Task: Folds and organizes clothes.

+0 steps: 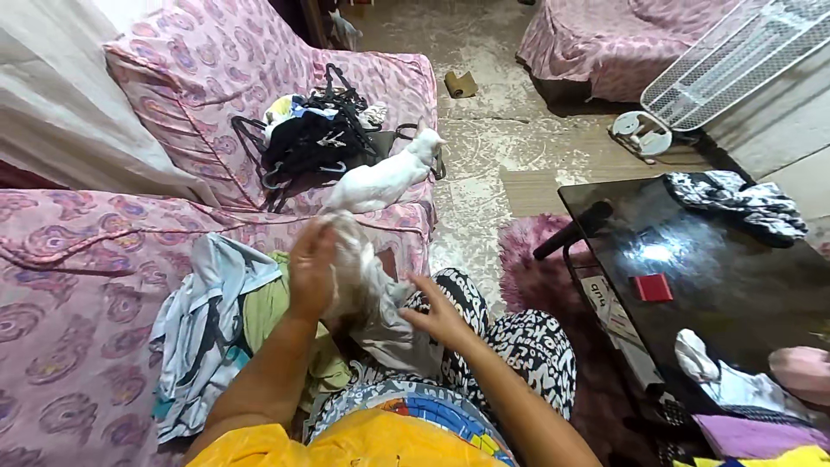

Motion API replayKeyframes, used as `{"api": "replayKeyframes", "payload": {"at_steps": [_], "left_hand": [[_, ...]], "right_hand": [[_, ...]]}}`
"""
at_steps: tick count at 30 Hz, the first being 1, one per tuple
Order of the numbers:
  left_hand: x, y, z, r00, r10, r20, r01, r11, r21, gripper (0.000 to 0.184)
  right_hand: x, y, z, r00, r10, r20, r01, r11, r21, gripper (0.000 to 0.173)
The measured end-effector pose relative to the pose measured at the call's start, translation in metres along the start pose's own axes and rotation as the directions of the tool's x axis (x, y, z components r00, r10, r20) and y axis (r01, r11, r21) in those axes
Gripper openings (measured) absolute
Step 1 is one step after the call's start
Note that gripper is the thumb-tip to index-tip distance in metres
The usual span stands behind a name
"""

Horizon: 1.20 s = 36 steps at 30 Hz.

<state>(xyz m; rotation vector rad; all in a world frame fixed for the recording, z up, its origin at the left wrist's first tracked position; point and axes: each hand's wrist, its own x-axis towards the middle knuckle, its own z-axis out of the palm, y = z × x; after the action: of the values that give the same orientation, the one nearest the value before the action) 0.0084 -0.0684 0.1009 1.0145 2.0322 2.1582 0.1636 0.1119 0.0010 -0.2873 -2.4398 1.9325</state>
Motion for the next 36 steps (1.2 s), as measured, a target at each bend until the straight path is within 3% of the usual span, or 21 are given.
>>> {"api": "replayKeyframes", "payload": {"at_steps": [1,2,3,4,5,7,8,10,11,12,14,17,19,20,23,26,28,30,33,35,36], "left_hand": [[0.000,-0.002,0.005,0.973,-0.002,0.229,-0.008,0.999,0.044,0.023],[0.004,-0.006,0.011,0.889,-0.032,0.456,-0.012,0.996,0.092,0.028],[0.013,-0.013,0.016,0.800,-0.067,0.596,-0.020,0.990,0.139,0.032],[0.024,-0.022,0.017,0.793,-0.112,0.599,0.002,0.984,0.181,0.032],[0.040,-0.037,0.013,0.857,-0.158,0.490,0.067,0.978,0.197,0.031],[0.086,-0.088,-0.008,0.971,-0.223,0.083,0.214,0.972,0.098,0.041],[0.110,-0.117,-0.023,0.937,-0.320,-0.138,0.321,0.947,-0.016,0.052],[0.147,-0.177,-0.057,0.694,-0.598,-0.402,0.488,0.800,-0.349,0.072],[0.157,-0.202,-0.073,0.565,-0.693,-0.447,0.508,0.719,-0.473,0.078],[0.163,-0.219,-0.084,0.478,-0.736,-0.480,0.493,0.677,-0.546,0.079],[0.171,-0.247,-0.104,0.420,-0.740,-0.525,0.398,0.670,-0.626,0.074],[0.184,-0.259,-0.124,0.454,-0.697,-0.555,0.311,0.707,-0.635,0.063],[0.205,-0.255,-0.133,0.448,-0.651,-0.613,0.282,0.753,-0.594,0.036],[0.214,-0.248,-0.137,0.476,-0.632,-0.611,0.309,0.771,-0.557,0.028],[0.243,-0.208,-0.133,0.650,-0.478,-0.591,0.406,0.876,-0.261,0.034],[0.272,-0.145,-0.110,0.834,-0.220,-0.506,0.277,0.960,0.041,0.039],[0.281,-0.098,-0.089,0.912,-0.039,-0.408,0.109,0.983,0.149,0.038],[0.281,-0.052,-0.065,0.940,0.135,-0.313,-0.103,0.988,0.118,0.027],[0.254,0.020,-0.027,0.930,0.336,-0.146,-0.343,0.939,-0.025,0.014],[0.219,0.061,0.001,0.890,0.452,-0.058,-0.455,0.889,-0.044,0.016],[0.198,0.076,0.015,0.865,0.502,-0.020,-0.502,0.864,-0.030,0.017]], "right_hand": [[0.006,-0.011,0.004,0.997,-0.066,0.047,0.066,0.998,-0.001,0.081],[0.010,-0.022,0.011,0.991,-0.118,0.064,0.113,0.991,0.074,0.075],[0.013,-0.030,0.018,0.992,-0.123,0.034,0.115,0.974,0.194,0.058],[0.017,-0.034,0.022,0.997,-0.081,0.004,0.076,0.946,0.315,0.041],[0.021,-0.033,0.024,0.999,0.009,-0.033,0.006,0.898,0.439,0.030],[0.027,-0.028,0.020,0.983,0.158,-0.096,-0.072,0.803,0.591,0.030],[0.027,-0.026,0.014,0.975,0.193,-0.114,-0.077,0.766,0.638,0.031],[0.020,-0.032,-0.001,0.973,0.210,-0.096,-0.070,0.666,0.742,0.036],[0.013,-0.037,-0.008,0.981,0.181,-0.067,-0.056,0.601,0.797,0.038],[0.005,-0.042,-0.015,0.991,0.129,-0.035,-0.040,0.537,0.842,0.039],[-0.014,-0.050,-0.026,1.000,-0.020,-0.005,0.013,0.429,0.903,0.037],[-0.037,-0.056,-0.044,0.978,-0.196,-0.064,0.133,0.362,0.922,0.034],[-0.046,-0.053,-0.055,0.960,-0.242,-0.141,0.225,0.369,0.902,0.030],[-0.049,-0.051,-0.060,0.953,-0.247,-0.173,0.257,0.367,0.894,0.029],[-0.056,-0.051,-0.067,0.943,-0.226,-0.245,0.313,0.347,0.884,0.031],[-0.067,-0.058,-0.070,0.897,-0.321,-0.304,0.390,0.254,0.885,0.037],[-0.082,-0.072,-0.071,0.829,-0.428,-0.360,0.475,0.198,0.857,0.039],[-0.102,-0.089,-0.074,0.728,-0.518,-0.450,0.613,0.197,0.765,0.038],[-0.134,-0.114,-0.079,0.530,-0.506,-0.681,0.847,0.361,0.391,0.032],[-0.152,-0.126,-0.082,0.396,-0.470,-0.789,0.847,0.519,0.116,0.029],[-0.160,-0.132,-0.081,0.367,-0.449,-0.815,0.818,0.573,0.053,0.027]]}}
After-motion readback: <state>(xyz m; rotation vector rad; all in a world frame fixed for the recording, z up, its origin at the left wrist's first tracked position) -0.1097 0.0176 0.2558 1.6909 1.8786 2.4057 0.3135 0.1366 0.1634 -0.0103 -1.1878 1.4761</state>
